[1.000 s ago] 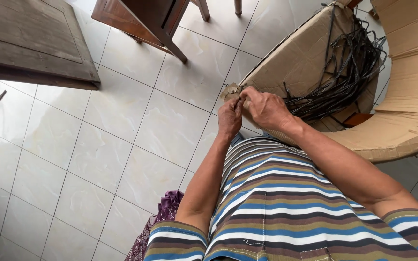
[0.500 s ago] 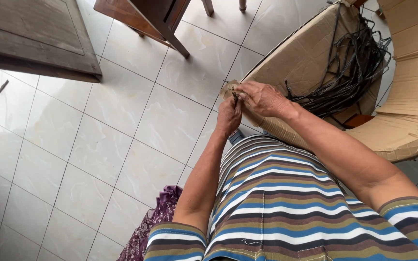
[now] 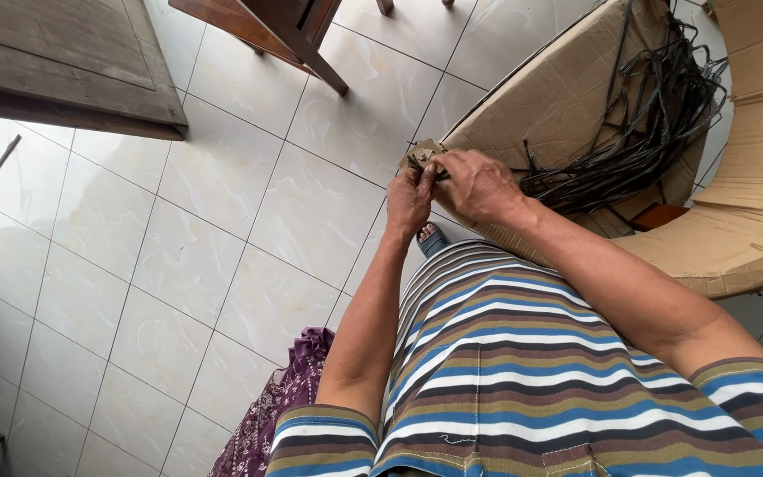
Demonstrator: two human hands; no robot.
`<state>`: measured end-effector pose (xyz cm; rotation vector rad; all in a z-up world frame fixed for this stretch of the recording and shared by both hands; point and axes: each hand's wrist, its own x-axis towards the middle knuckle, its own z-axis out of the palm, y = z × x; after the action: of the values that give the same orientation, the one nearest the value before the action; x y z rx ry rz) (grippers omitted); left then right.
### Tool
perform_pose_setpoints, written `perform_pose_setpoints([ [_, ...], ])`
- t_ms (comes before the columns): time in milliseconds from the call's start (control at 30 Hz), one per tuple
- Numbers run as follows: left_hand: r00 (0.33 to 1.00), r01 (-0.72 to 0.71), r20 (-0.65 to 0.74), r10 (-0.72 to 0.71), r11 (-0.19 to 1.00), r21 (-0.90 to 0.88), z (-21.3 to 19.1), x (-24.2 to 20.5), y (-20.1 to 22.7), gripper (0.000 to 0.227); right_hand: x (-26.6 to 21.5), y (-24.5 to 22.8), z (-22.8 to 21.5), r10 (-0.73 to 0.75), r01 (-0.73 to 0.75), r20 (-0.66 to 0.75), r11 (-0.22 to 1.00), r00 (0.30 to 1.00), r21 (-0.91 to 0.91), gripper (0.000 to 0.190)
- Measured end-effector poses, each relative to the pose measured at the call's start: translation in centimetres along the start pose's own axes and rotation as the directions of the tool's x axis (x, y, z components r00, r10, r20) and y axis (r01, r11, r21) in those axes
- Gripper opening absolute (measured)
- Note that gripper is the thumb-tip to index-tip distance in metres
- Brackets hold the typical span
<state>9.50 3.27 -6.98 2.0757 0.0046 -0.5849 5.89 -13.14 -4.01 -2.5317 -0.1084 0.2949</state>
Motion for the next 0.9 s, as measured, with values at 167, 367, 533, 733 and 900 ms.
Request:
perform_pose_setpoints([
  [167,0.995,0.098,0.032,-0.098,0.995,0.0,-0.4,0.4,-0.9,0.05,0.2,-2.3,-0.8,0.067,-0.095,0.139,0.973,0.988,0.211,0.044],
  [367,0.996,0.086,0.013,-0.087,0.994,0.062,-0.5,1.9,-1.6,0.056,0.2,-0.4,2.7,0.004,0.003,-0.072,0.995,0.997,0.1,0.038],
  [533,0.991,0.13,0.039,-0.129,0.991,-0.013,-0.9,1.3,0.3,0.053,-1.1,-1.7,1.4,-0.232,0.182,-0.224,0.958,0.947,-0.221,0.015],
  [733,0.993,0.117,0.045,-0.114,0.989,-0.091,-1.3,0.7,0.9,0.038,-0.2,-0.6,1.1,-0.176,0.174,0.011,0.96,0.984,-0.217,0.01],
  [900,0.997,-0.016,-0.081,0.008,0.994,-0.105,-0.8,-0.2,-1.9,0.022,0.8,1.8,1.2,0.028,-0.059,0.297,0.994,0.954,0.094,0.023],
])
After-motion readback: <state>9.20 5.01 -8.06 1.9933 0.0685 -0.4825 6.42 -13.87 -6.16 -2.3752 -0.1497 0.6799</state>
